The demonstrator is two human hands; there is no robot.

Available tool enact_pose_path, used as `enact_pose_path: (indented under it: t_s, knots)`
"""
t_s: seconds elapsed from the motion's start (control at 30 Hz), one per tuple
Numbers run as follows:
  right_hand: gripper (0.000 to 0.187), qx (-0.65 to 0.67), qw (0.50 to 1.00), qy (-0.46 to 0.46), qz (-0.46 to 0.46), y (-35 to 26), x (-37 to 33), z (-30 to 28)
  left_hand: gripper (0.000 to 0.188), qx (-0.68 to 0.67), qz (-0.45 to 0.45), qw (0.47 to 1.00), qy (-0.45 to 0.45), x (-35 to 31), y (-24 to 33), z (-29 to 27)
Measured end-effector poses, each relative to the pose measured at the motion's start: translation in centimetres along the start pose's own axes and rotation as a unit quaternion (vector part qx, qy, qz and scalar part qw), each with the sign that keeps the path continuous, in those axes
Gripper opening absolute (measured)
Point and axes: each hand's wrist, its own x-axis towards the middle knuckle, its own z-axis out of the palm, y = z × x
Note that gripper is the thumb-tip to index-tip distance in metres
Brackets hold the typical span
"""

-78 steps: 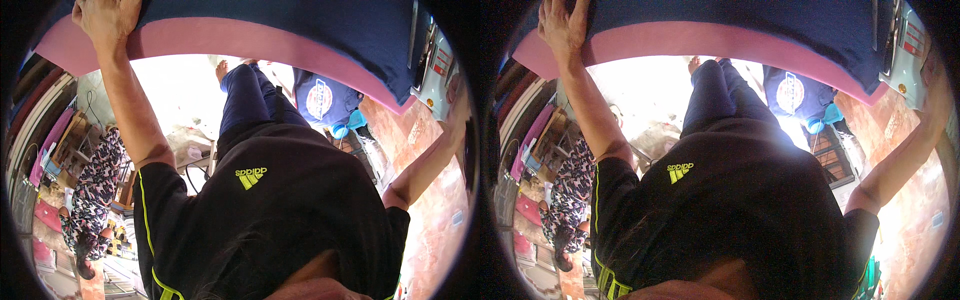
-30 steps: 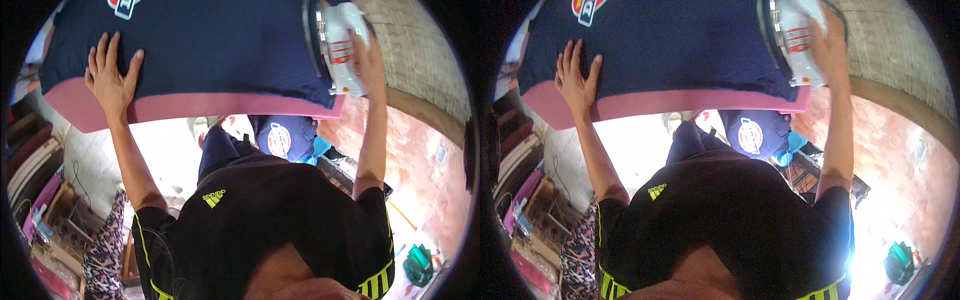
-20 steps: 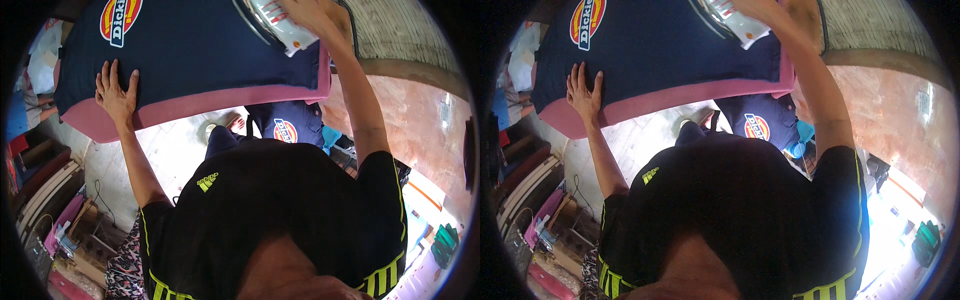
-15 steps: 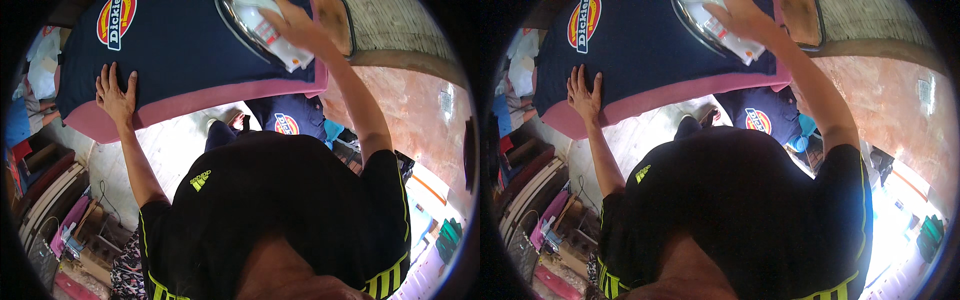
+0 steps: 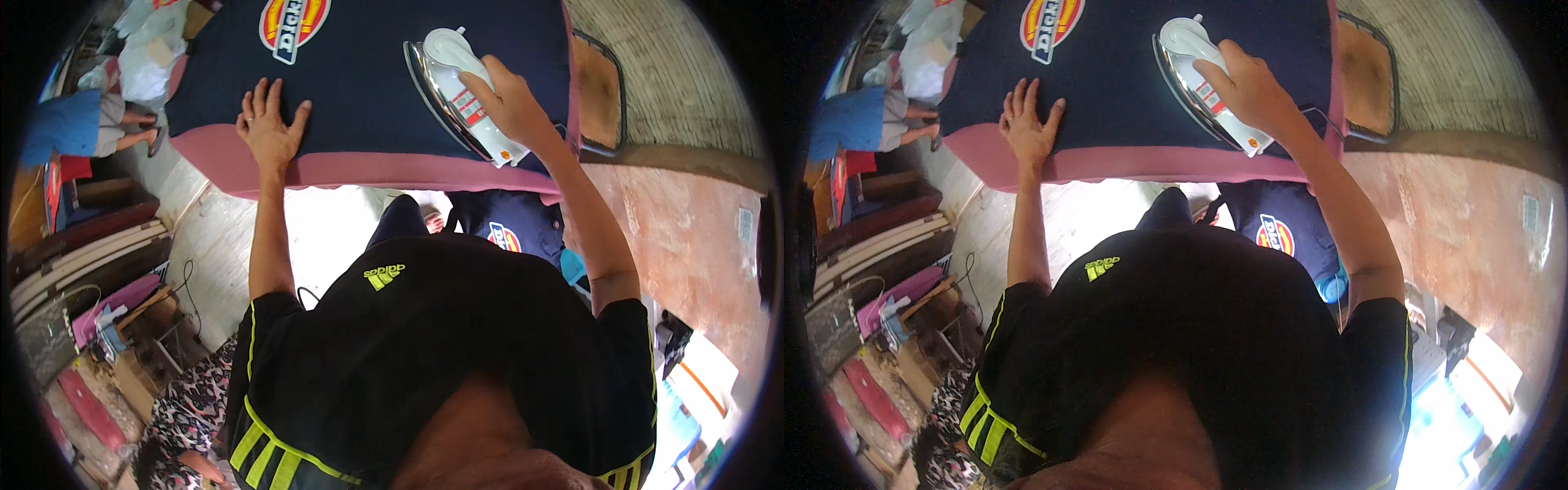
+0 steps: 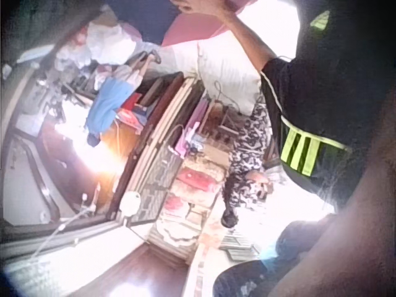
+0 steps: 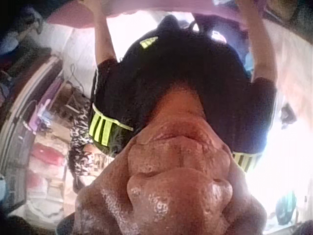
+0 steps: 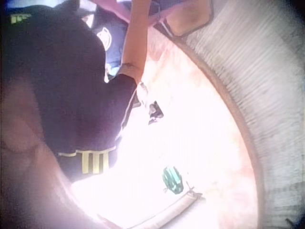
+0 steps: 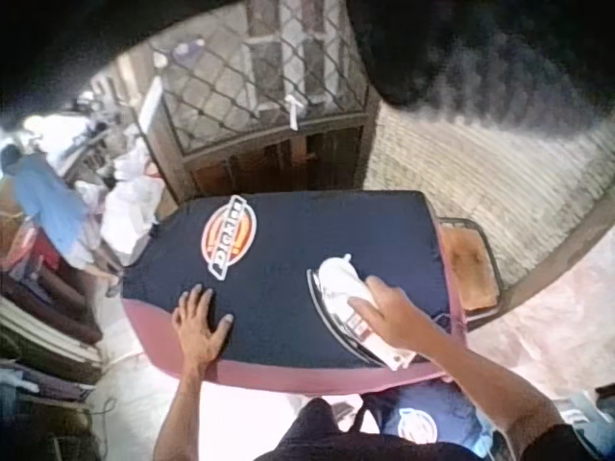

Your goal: The person irons a dark blue Dickies t-shirt on a pink ironing board using a white electric iron. They smooth the fabric, iron the front and back, and flip the shirt to ensure all areas are pressed. The person handles the shirt and iron directly throughout the process.

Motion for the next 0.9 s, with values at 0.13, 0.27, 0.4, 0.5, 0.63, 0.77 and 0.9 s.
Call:
enact_pose_path:
  t_s: [0.13, 0.27, 0.4, 0.5, 0.63, 0.77, 0.9]
  knots:
    - [0.036, -0.006, 0.998, -0.060, 0.015, -3.9, 0.1, 3.4, 0.065, -0.016, -0.008, 1.000, 0.005, -0.1, 0.0, -0.3]
    - [0.040, 0.032, 0.995, -0.096, -0.003, -6.9, -0.5, 6.4, 0.064, -0.019, -0.020, 1.000, 0.008, -0.9, -0.2, -0.1]
    - [0.042, 0.050, 0.998, -0.009, 0.029, -7.5, 5.6, 8.0, 0.064, -0.025, -0.025, 0.999, 0.001, -1.0, -0.1, -0.6]
    - [0.047, 0.015, 0.994, 0.109, 0.017, -6.3, 12.8, 8.3, 0.064, -0.034, -0.019, 0.999, -0.007, -0.5, 0.2, -0.8]
    - [0.057, -0.018, 0.988, 0.128, 0.082, -6.0, 21.1, 6.8, 0.067, -0.041, -0.018, 0.998, -0.046, -0.1, 0.5, -1.0]
    - [0.055, -0.110, 0.991, 0.064, 0.050, -6.1, 21.4, 6.6, 0.070, -0.038, -0.002, 0.994, -0.102, 3.1, 1.3, -2.5]
    - [0.049, -0.167, 0.984, 0.034, 0.059, -5.8, 18.5, 4.2, 0.072, -0.093, 0.134, 0.986, -0.023, 8.0, 4.0, 0.6]
